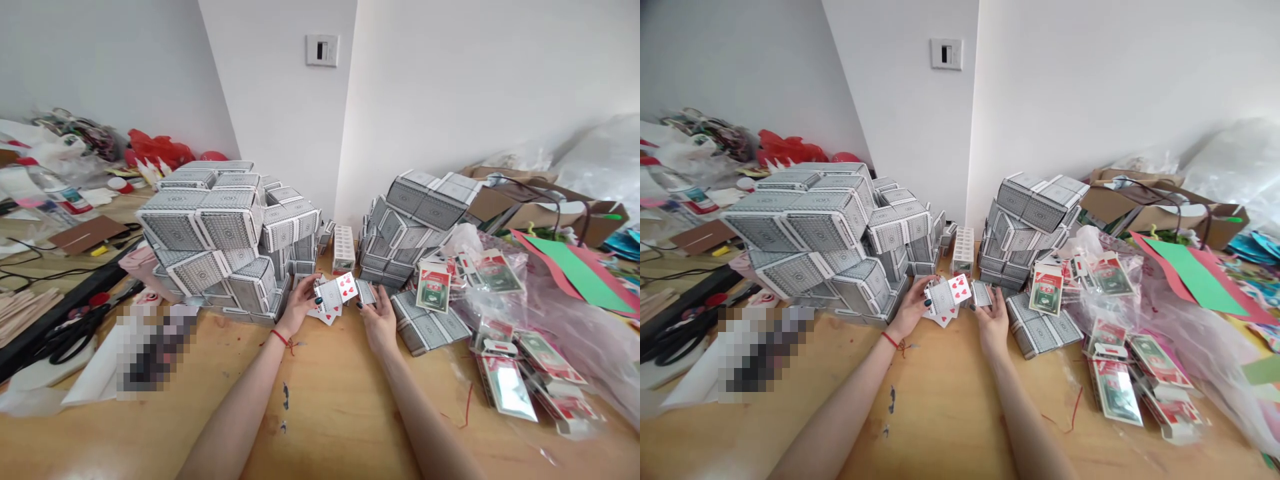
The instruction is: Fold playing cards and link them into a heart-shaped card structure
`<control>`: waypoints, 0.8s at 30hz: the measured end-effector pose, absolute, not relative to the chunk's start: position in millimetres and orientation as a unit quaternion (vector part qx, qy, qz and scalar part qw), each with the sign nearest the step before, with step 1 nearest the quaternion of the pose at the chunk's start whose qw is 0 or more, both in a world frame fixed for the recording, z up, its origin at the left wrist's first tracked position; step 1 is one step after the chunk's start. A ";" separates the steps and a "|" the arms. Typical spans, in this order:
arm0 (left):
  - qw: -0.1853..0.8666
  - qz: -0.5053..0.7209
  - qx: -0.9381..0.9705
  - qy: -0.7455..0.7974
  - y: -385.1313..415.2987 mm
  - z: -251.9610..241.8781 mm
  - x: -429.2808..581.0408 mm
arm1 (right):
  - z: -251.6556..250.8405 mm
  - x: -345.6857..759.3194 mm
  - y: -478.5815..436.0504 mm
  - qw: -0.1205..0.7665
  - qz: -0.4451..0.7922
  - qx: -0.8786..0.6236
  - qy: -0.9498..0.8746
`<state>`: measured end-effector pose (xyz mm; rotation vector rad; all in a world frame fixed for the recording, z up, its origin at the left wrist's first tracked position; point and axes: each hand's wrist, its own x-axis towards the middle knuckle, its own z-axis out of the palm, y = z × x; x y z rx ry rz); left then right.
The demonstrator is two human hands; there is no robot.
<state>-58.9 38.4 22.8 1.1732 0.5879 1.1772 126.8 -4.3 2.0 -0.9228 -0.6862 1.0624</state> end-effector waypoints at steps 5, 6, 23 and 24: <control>0.629 0.514 0.526 0.254 37.1 23.7 -57.8 | 1.0 131.2 -2.5 0.699 0.532 -0.394 -0.271; 0.630 0.512 0.526 0.253 36.6 23.9 -57.6 | 0.9 131.6 -2.6 0.695 0.529 -0.401 -0.277; 0.625 0.494 0.543 0.265 34.9 25.8 -56.4 | 4.5 134.5 -2.7 0.692 0.473 -0.424 -0.342; 0.626 0.494 0.544 0.264 35.0 26.0 -56.5 | 5.4 134.2 -2.8 0.694 0.473 -0.423 -0.340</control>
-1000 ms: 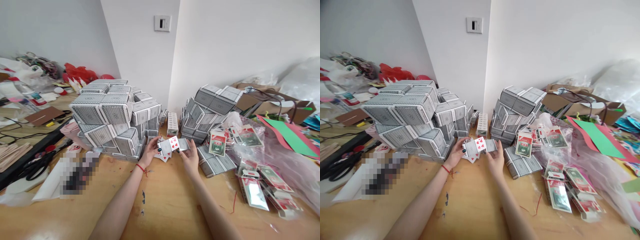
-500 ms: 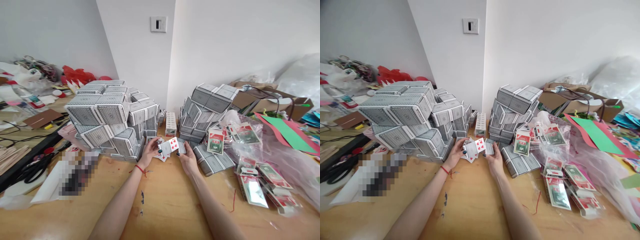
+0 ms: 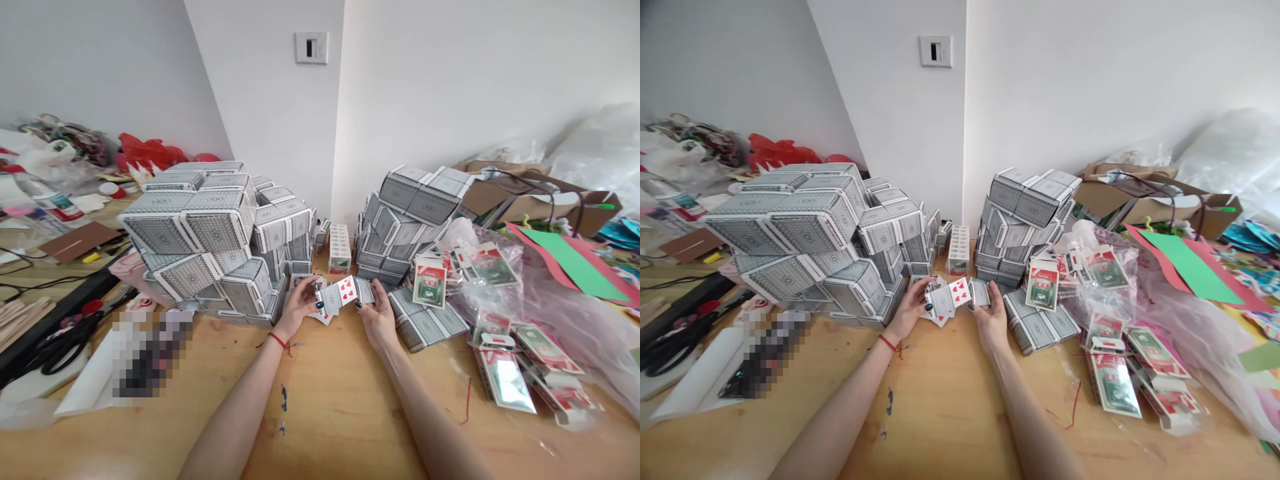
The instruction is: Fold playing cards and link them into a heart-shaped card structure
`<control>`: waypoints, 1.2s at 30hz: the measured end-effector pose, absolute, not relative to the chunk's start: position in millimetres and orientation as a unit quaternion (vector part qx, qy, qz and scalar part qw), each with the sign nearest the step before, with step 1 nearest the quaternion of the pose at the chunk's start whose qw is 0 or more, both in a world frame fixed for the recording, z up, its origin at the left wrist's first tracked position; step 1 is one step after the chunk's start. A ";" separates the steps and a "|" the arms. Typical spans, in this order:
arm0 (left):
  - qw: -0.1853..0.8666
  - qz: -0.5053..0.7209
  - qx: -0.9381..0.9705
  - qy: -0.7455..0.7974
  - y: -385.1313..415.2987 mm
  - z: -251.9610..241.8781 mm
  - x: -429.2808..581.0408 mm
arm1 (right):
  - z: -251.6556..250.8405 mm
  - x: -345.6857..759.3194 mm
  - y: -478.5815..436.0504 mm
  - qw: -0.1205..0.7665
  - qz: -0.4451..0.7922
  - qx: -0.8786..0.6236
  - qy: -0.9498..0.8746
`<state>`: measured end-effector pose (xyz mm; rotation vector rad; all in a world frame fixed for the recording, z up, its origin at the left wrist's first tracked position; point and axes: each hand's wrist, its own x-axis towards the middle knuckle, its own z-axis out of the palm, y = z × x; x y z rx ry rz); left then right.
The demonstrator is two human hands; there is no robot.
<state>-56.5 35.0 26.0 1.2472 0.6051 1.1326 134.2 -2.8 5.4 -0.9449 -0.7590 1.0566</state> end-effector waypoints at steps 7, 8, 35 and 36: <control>0.625 0.495 0.541 0.268 34.8 26.5 -56.7 | 8.2 132.5 -3.7 0.694 0.475 -0.420 -0.342; 0.625 0.494 0.542 0.269 34.6 26.6 -56.6 | 8.0 132.3 -3.7 0.693 0.469 -0.423 -0.347; 0.656 0.471 0.527 0.265 39.5 28.2 -64.0 | 18.3 151.1 -1.6 0.549 0.251 -0.528 -0.597; 0.660 0.466 0.527 0.266 39.4 28.9 -64.7 | 21.1 153.2 -1.9 0.528 0.230 -0.538 -0.616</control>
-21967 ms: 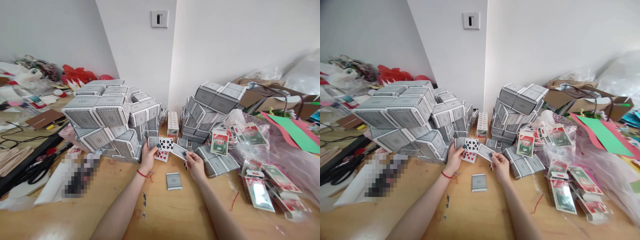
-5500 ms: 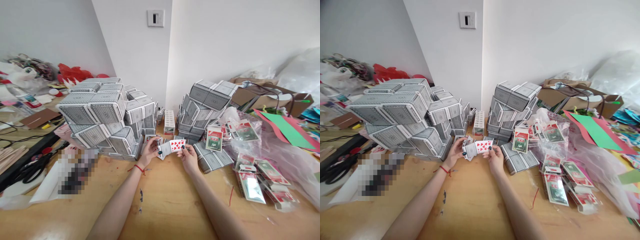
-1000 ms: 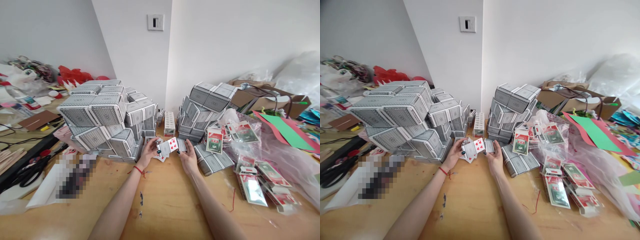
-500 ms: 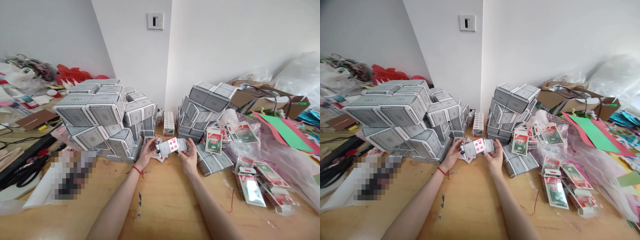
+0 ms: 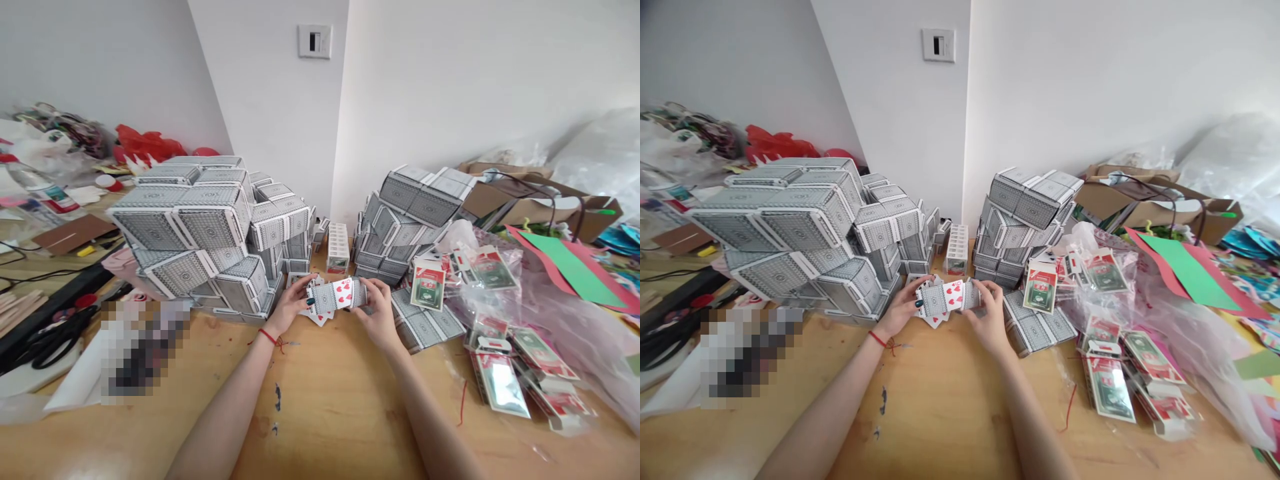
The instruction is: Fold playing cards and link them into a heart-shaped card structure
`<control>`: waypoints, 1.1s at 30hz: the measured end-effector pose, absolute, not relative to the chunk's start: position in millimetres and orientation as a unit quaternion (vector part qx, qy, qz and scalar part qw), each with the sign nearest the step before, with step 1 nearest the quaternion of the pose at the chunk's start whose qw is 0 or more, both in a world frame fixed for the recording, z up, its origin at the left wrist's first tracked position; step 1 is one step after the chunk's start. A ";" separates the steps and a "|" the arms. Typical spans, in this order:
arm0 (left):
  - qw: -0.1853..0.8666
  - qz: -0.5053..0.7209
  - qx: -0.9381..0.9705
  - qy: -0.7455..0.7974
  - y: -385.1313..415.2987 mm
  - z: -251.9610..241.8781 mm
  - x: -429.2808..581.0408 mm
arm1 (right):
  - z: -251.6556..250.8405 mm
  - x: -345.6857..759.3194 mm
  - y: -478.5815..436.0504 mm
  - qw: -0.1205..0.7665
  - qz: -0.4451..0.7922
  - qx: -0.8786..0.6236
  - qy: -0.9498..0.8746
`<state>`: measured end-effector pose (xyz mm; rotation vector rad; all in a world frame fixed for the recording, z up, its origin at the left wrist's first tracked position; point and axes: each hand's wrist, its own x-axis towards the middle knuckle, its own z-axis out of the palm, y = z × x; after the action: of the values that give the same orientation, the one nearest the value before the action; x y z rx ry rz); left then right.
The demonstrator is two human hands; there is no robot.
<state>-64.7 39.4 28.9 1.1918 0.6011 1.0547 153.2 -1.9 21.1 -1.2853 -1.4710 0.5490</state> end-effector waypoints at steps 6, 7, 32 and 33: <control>0.656 0.455 0.537 0.273 37.2 34.4 -65.6 | 46.3 160.7 -6.4 0.451 0.144 -0.539 -0.697; 0.658 0.454 0.537 0.271 37.0 34.8 -65.5 | 50.3 161.5 -7.4 0.434 0.142 -0.532 -0.713; 0.642 0.454 0.556 0.269 35.0 33.8 -64.0 | 75.0 166.3 -16.0 0.313 0.080 -0.493 -0.808; 0.640 0.455 0.556 0.273 35.0 33.0 -63.8 | 75.0 165.9 -16.0 0.312 0.086 -0.492 -0.808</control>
<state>-63.8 35.0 33.0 1.2677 0.6218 1.0390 165.9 -16.0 75.0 -1.2980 -2.1326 0.2269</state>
